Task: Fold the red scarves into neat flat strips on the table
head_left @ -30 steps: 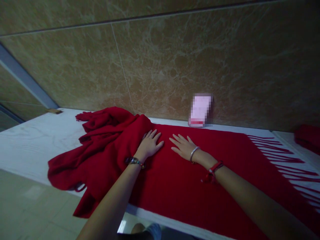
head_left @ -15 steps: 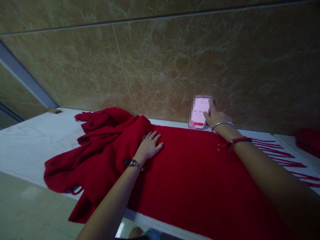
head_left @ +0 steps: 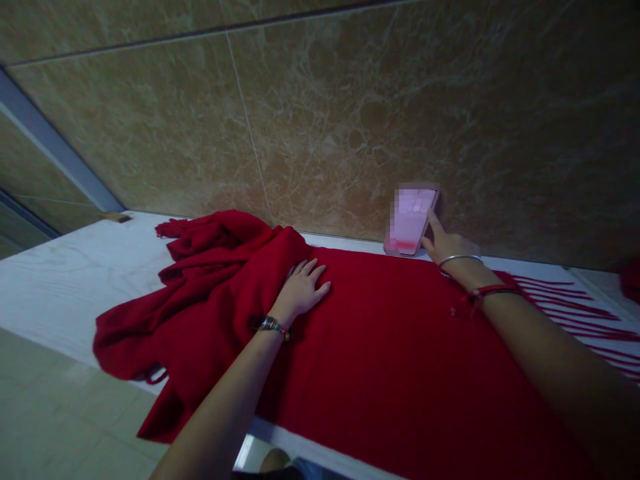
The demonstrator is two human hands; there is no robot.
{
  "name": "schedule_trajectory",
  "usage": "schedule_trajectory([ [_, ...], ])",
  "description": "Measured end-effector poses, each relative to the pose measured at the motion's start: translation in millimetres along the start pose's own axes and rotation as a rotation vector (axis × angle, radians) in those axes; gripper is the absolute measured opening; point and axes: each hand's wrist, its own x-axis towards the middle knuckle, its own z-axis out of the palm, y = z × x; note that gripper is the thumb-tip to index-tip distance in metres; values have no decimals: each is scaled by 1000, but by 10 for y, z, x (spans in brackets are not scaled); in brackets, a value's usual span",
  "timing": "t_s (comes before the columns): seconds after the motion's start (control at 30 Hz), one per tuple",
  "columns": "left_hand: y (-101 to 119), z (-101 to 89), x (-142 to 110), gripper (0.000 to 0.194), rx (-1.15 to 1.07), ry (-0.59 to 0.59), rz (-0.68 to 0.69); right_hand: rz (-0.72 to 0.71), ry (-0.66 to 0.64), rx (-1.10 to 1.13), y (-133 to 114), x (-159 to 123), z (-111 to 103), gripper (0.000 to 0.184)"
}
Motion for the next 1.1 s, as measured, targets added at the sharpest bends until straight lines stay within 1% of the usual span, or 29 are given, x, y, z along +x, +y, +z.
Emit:
schedule_trajectory([
  [0.13, -6, 10, 2, 51, -2, 16, 4, -31, 40, -8, 56, 42, 78, 72],
  [0.27, 1, 11, 4, 51, 14, 6, -3, -36, 41, 8, 51, 48, 67, 73],
  [0.47, 8, -8, 1, 51, 15, 1, -9, 21, -31, 5, -20, 0, -25, 70],
  [0.67, -4, 0, 8, 51, 7, 8, -8, -21, 16, 12, -1, 18, -74, 70],
  [0.8, -11, 11, 13, 51, -4, 16, -2, 14, 5, 27, -23, 37, -195, 68],
  [0.93, -12, 16, 13, 51, -14, 25, -2, 27, 54, 65, -5, 30, -301, 72],
  [1.03, -9, 15, 14, 51, -16, 19, -6, 42, 8, 73, 37, -56, -240, 73],
  [1.07, -7, 15, 15, 51, -13, 15, -7, 29, -12, 80, 46, -104, -183, 71],
  [1.1, -6, 15, 17, 51, -10, 13, -6, -13, -18, 90, 45, -160, -111, 70],
])
